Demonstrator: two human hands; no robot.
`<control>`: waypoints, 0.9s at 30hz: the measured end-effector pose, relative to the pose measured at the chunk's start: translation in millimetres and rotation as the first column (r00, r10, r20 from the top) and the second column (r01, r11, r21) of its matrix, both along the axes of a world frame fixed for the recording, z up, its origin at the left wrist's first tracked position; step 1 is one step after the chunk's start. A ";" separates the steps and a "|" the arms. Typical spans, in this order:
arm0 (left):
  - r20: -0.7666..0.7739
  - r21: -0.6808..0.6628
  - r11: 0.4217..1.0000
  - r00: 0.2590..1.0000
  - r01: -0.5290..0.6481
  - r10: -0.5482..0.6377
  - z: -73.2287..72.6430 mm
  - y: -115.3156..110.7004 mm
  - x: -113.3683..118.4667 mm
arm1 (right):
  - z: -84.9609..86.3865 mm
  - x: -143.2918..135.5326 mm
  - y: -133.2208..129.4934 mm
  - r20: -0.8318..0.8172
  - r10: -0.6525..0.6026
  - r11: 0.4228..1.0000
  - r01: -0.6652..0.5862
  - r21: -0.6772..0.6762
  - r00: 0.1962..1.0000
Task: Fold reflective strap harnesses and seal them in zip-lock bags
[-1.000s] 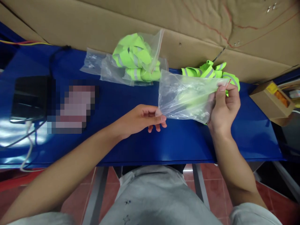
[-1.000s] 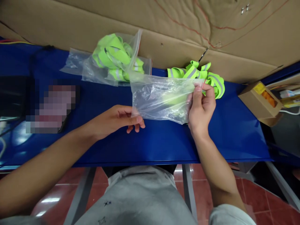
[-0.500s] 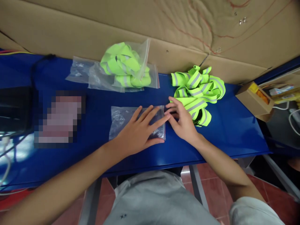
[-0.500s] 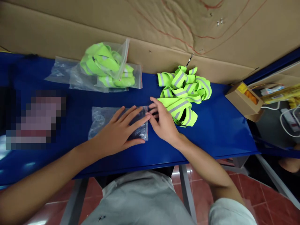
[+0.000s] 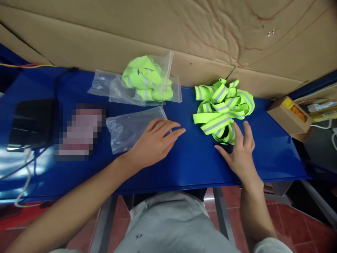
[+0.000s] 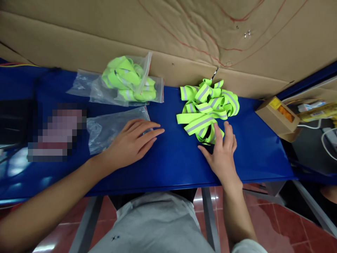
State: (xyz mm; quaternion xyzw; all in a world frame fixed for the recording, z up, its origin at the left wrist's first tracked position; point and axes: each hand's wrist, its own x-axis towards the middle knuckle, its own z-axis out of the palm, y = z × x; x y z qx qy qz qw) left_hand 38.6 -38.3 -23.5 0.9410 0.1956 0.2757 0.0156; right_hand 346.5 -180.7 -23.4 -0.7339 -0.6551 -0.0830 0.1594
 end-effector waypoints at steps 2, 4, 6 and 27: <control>0.032 -0.024 0.999 0.998 0.047 -0.046 -4.0 -3.0 4.4 | -10.7 9.3 -9.7 -0.067 -0.010 1.000 0.010 -0.004 0.998; 0.054 -0.051 0.995 0.995 0.082 -0.080 -7.7 -6.9 8.8 | -14.2 14.1 -14.1 -0.086 0.017 1.000 -0.017 0.000 0.996; 0.047 -0.058 0.993 0.994 0.099 -0.096 -8.8 -11.9 13.2 | -11.9 12.5 -17.1 -0.061 0.039 0.999 -0.037 0.021 0.997; 0.199 -0.970 0.167 0.973 0.178 0.117 7.7 -18.1 62.0 | -0.6 -19.1 -42.2 -0.558 0.111 0.985 -0.014 0.174 0.822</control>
